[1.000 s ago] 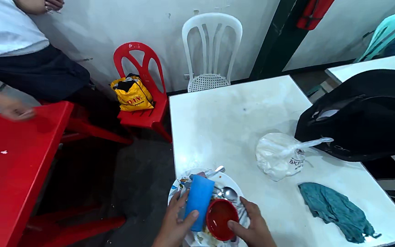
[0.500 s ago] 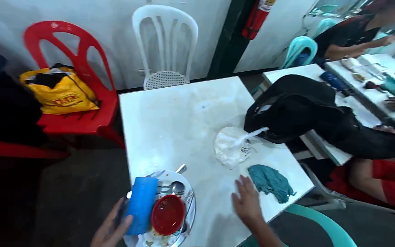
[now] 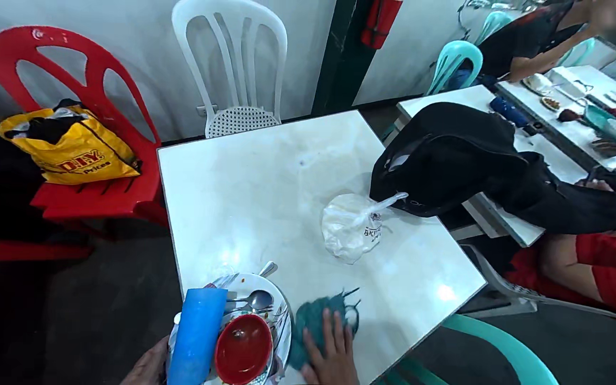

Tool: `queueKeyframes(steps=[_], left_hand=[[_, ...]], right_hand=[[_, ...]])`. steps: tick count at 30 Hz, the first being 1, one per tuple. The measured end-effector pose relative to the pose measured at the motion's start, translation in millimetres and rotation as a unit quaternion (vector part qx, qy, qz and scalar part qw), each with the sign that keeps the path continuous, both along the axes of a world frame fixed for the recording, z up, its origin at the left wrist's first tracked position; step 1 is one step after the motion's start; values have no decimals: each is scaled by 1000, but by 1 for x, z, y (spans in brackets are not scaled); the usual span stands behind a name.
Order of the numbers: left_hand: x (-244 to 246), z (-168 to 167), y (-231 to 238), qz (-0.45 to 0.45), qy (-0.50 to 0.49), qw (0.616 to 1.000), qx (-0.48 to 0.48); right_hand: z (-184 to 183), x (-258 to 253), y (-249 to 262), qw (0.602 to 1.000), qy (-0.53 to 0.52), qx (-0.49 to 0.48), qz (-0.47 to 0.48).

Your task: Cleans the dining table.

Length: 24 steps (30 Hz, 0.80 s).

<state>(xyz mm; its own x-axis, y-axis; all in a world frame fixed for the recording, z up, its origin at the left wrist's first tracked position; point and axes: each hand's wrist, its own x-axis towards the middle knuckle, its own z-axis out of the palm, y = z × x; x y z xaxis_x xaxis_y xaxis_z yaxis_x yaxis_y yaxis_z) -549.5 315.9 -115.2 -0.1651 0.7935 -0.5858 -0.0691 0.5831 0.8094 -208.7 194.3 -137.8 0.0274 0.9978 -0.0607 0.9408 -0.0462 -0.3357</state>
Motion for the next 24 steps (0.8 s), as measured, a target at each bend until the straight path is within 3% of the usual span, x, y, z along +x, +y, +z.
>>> queueKeyframes(steps=[2, 5, 8, 12, 15, 18, 20, 24], left_hand=[[-1, -4, -2, 11, -11, 1000, -11], [-1, -7, 0, 34, -51, 998, -15], [-1, -8, 2, 46, -67, 996, -22], [1, -13, 0, 79, -92, 993, -12], [3, -9, -1, 98, -77, 992, -21], [2, -10, -1, 97, -93, 990, -31], [-1, -11, -2, 96, -111, 989, -32], [-8, -6, -4, 75, -128, 988, -35]], right_hand=[[11, 5, -20, 996, 66, -42, 37], [31, 36, -30, 983, 153, -98, 1], [20, 40, -8, 986, 147, -78, -8], [-19, 16, 107, 997, 40, 69, 25], [-4, -2, 208, 999, 2, -32, 30], [9, -10, 260, 988, -26, -147, 40], [6, -8, 243, 990, -36, -124, 54], [-13, 38, 118, 996, -33, 29, 74]])
